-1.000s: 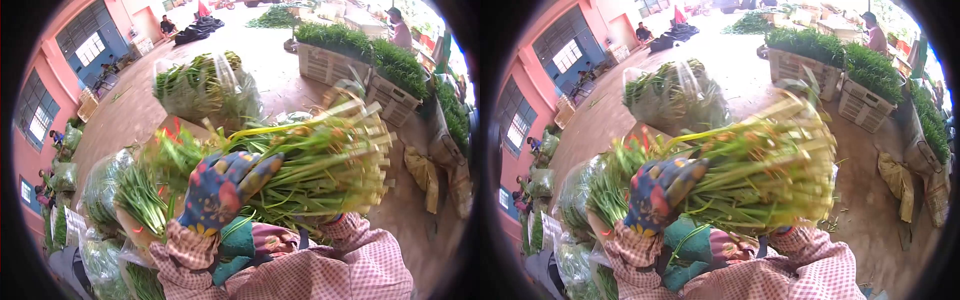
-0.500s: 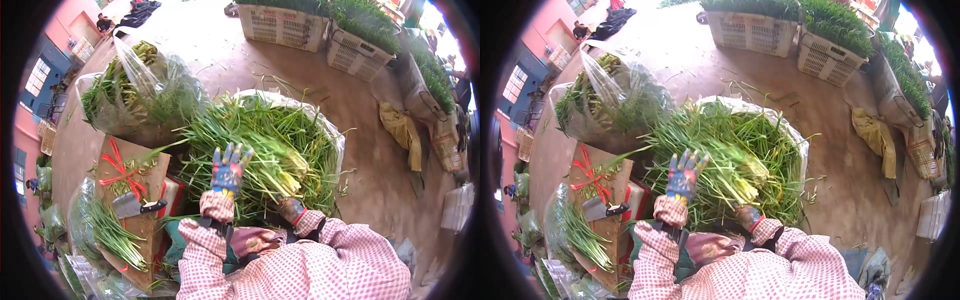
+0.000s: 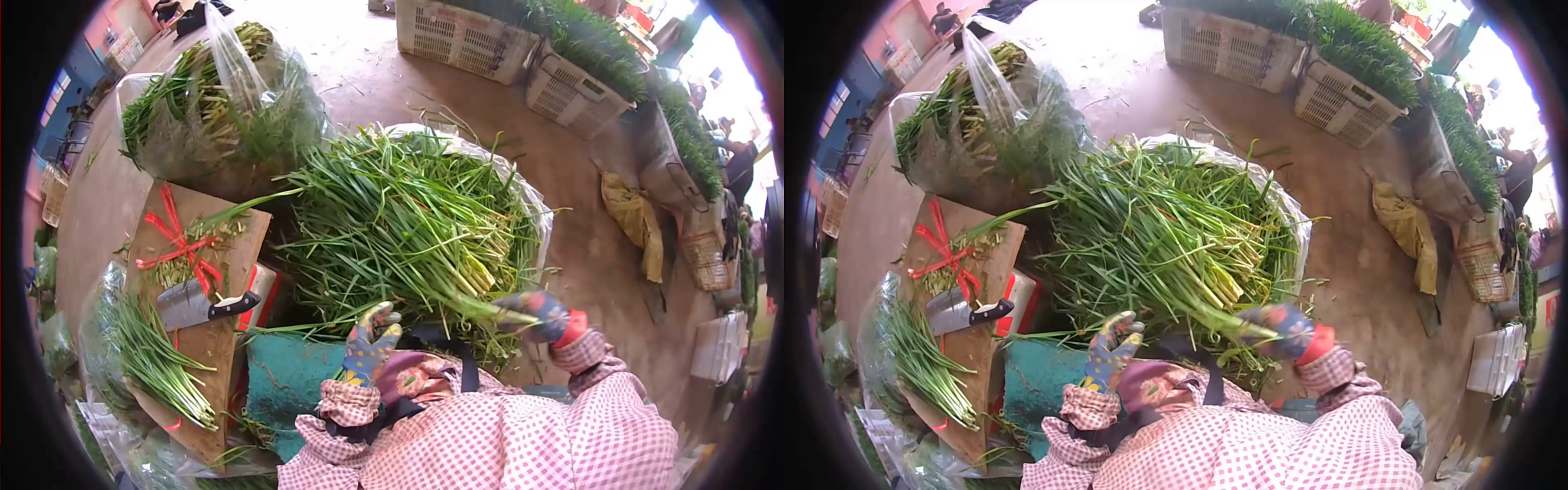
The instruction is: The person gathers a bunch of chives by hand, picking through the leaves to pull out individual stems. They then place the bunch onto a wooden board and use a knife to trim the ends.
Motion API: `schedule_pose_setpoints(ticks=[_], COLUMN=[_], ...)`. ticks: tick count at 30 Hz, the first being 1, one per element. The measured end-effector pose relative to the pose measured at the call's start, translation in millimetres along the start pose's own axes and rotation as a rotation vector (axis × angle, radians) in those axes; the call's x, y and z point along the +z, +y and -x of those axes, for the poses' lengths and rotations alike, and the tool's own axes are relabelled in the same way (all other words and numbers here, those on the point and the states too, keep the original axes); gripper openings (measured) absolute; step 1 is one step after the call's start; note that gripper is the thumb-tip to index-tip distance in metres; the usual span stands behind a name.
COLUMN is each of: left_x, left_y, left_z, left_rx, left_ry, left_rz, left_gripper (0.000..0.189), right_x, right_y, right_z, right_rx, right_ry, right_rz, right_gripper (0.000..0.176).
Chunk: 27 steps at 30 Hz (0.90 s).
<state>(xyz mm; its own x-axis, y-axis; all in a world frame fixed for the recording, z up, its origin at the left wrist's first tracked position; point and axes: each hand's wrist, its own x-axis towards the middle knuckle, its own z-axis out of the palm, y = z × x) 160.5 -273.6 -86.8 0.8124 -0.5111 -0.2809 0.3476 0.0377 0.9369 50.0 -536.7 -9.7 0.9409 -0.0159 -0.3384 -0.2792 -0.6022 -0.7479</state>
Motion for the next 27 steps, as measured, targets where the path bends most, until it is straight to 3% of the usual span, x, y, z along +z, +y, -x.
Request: schedule_pose_setpoints(ticks=[1,2,4,5,7,8,10,11,12,14,15,16,18,20,22,23,24,25,27], left_x=[2.4,-1.0,-9.6,-14.7,-24.9,-28.4,-32.7,-34.3,-36.9,-39.3,-39.6,-40.7,-41.2,-42.0,-37.9,-35.1,-33.0,-31.4,-27.6], left_y=[4.8,0.8,-11.3,-10.6,-19.8,-25.2,-28.9,-26.6,-23.4,-18.4,-15.0,-12.4,-12.0,-13.7,-15.2,-15.8,-15.3,-11.2,-15.0], left_z=[4.8,7.5,12.0,16.3,21.9,24.4,30.6,33.9,36.1,45.9,49.6,52.9,58.4,63.1,66.7,66.8,68.0,70.4,70.0], left_rx=[-0.024,-0.013,-0.05,-0.062,-0.01,0.023,0.016,-0.006,-0.024,0.061,0.014,-0.036,-0.012,0.0,-0.008,0.007,0.023,0.029,0.04], left_ry=[0.002,-0.004,-0.02,-0.051,-0.072,-0.107,-0.108,-0.124,-0.138,-0.152,-0.139,-0.129,-0.12,-0.13,-0.136,-0.134,-0.127,-0.14,-0.142], left_rz=[0.022,0.03,0.036,0.028,0.029,0.015,0.052,0.106,0.158,0.087,0.112,0.128,0.08,0.141,0.184,0.172,0.161,0.152,0.148], left_gripper=[0.038,0.038,0.038,0.038,0.037,0.037,0.036,0.036,0.036,0.034,0.033,0.032,0.03,0.029,0.029,0.029,0.029,0.026,0.025], right_x=[-6.8,-9.2,-15.7,-16.7,-15.9,-12.7,-4.3,7.1,13.8,26.4,31.9,47.2,79.4,107.5,135.4,139.0,134.1,115.4,59.3], right_y=[-3.0,-10.6,-31.6,-45.7,-76.7,-85.9,-100.0,-96.3,-87.4,-90.1,-96.7,-93.9,-83.4,-99.2,-91.6,-88.8,-86.0,-92.7,-150.1], right_z=[1.2,7.4,1.3,3.9,8.2,9.2,17.2,13.0,8.3,5.8,7.8,4.7,-3.7,-7.2,2.9,6.7,18.2,24.4,61.5], right_rx=[0.031,-0.078,-0.385,-0.398,-0.481,-0.487,-0.191,-0.121,-0.123,0.181,0.272,0.281,0.594,0.647,0.479,0.451,0.431,0.436,0.13], right_ry=[0.081,0.31,0.576,0.575,0.072,0.064,-0.379,-0.168,-0.165,0.309,0.298,0.303,0.096,-0.115,-0.147,-0.1,0.064,0.077,0.254], right_rz=[-0.147,-0.109,0.393,0.407,0.26,0.275,-0.537,-0.535,-0.524,-0.206,-0.418,-0.421,-0.338,0.141,0.317,0.227,0.027,-0.228,-0.576], right_gripper=[0.025,0.025,0.026,0.026,0.028,0.028,0.027,0.026,0.026,0.027,0.024,0.024,0.034,0.05,0.061,0.054,0.042,0.03,0.025])
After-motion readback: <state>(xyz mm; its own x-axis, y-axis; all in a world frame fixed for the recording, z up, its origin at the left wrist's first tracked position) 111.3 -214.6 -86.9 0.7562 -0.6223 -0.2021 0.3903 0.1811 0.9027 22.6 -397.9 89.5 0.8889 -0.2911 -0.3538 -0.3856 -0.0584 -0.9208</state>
